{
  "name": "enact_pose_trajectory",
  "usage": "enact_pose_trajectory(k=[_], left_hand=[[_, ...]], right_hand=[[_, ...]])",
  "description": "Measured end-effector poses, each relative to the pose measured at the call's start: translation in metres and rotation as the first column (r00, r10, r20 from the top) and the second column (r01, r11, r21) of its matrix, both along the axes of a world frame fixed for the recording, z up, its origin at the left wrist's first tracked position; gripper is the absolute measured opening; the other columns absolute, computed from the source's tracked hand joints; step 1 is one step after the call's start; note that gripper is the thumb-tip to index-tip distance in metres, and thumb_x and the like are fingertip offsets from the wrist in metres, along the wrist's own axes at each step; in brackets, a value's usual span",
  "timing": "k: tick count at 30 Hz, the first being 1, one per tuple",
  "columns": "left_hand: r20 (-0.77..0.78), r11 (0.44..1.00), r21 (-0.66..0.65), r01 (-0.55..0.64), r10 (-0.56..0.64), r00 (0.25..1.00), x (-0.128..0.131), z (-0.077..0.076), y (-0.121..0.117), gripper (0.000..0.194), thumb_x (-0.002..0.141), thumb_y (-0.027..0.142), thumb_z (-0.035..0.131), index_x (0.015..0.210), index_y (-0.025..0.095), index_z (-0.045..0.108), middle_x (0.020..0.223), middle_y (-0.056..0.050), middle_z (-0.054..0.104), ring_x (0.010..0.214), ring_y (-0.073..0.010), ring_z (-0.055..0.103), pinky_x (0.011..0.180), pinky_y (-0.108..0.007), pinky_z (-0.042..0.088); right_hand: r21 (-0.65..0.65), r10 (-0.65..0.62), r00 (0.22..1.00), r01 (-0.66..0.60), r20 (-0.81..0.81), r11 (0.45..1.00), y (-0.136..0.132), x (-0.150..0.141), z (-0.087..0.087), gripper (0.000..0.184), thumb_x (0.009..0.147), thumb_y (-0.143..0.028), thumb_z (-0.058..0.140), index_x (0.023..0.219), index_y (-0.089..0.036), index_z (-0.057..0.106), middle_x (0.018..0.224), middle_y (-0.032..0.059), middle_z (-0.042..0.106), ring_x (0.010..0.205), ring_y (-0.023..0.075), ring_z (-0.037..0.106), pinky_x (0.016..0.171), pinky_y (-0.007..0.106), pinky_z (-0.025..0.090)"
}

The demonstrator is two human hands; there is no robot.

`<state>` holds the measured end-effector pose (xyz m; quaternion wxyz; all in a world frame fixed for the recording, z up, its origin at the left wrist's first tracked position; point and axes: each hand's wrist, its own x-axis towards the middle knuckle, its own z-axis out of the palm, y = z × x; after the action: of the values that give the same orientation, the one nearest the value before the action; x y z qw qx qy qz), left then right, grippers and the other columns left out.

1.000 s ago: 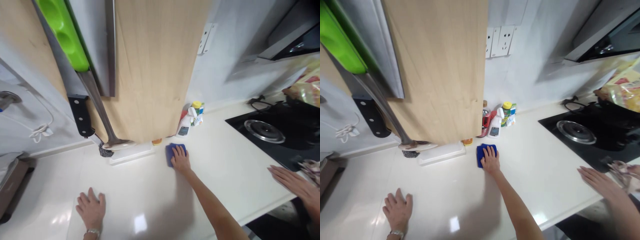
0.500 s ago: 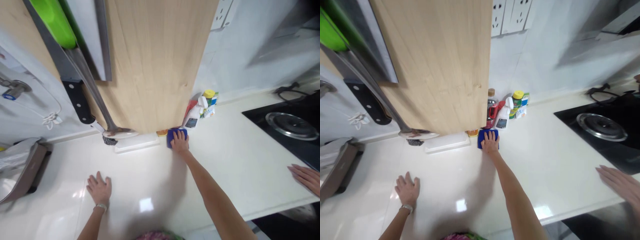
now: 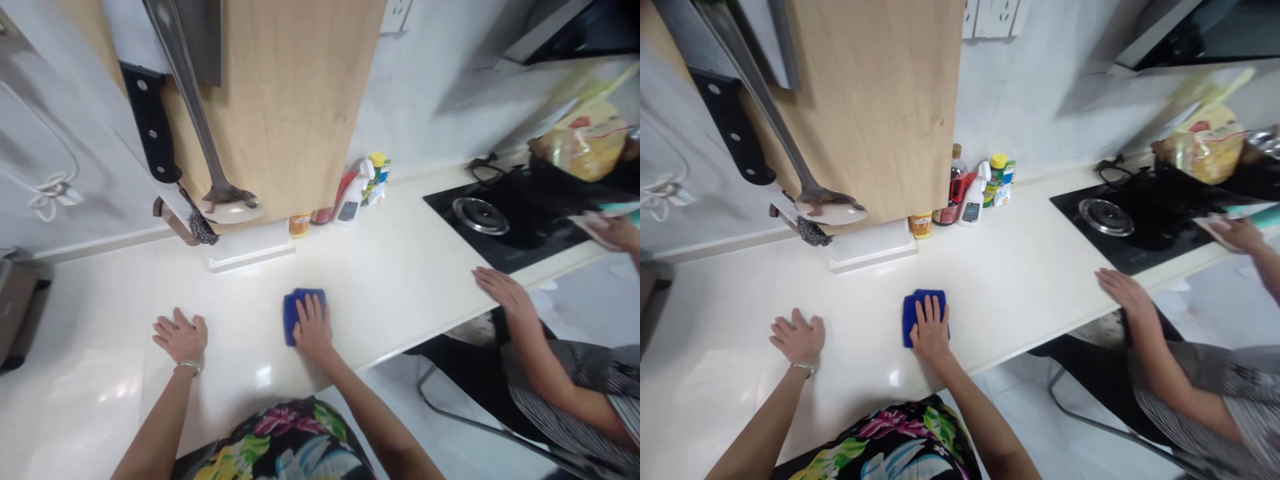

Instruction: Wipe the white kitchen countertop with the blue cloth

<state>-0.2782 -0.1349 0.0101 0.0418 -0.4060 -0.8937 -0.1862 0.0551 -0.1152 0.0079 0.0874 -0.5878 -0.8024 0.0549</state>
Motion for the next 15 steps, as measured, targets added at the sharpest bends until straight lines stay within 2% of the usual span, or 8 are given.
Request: enact_pose_trajectory(k=[3,7,12,15], left_hand=[[0.03,1.0,0.0,0.018,-0.018,0.999,-0.002,0.0,-0.001,0.07,0.093,0.044,0.037,0.151,0.005,0.036,0.161,-0.033,0.02,0.152,-0.0451,0.01,0.117,-0.07,0.014],[0.066,0.999,-0.018,0.039,-0.038,0.997,-0.007,-0.002,-0.003,0.072,0.094,0.048,0.037,0.152,0.005,0.034,0.162,-0.033,0.015,0.152,-0.0459,0.008,0.117,-0.07,0.012],[0.137,0.988,-0.104,0.111,-0.096,0.986,-0.018,-0.003,-0.008,0.078,0.092,0.054,0.04,0.154,0.007,0.031,0.163,-0.031,0.009,0.152,-0.0478,0.004,0.117,-0.07,0.012],[0.136,0.963,-0.143,0.228,-0.209,0.968,-0.033,0.0,-0.017,0.074,0.091,0.052,0.043,0.151,0.009,0.037,0.162,-0.029,0.02,0.151,-0.0471,0.011,0.116,-0.071,0.017]], right_hand=[[0.007,0.069,0.998,-0.069,-0.014,0.998,-0.032,0.007,0.001,0.067,0.094,-0.041,0.046,0.156,-0.018,0.031,0.165,0.0148,0.024,0.153,0.0354,0.015,0.122,0.062,0.011],[0.035,0.146,0.989,-0.146,0.002,0.989,-0.041,0.057,-0.004,0.065,0.093,-0.04,0.047,0.155,-0.023,0.035,0.166,0.0094,0.025,0.154,0.0308,0.015,0.124,0.057,0.012],[0.09,-0.01,0.99,-0.002,0.138,0.996,-0.032,0.16,-0.013,0.063,0.093,-0.033,0.042,0.154,-0.019,0.036,0.164,0.0101,0.029,0.153,0.0284,0.02,0.123,0.054,0.017],[0.118,-0.099,0.974,0.076,0.203,0.99,-0.027,0.21,-0.017,0.06,0.095,-0.032,0.038,0.154,-0.02,0.035,0.163,0.0087,0.032,0.151,0.0265,0.024,0.123,0.054,0.019]])
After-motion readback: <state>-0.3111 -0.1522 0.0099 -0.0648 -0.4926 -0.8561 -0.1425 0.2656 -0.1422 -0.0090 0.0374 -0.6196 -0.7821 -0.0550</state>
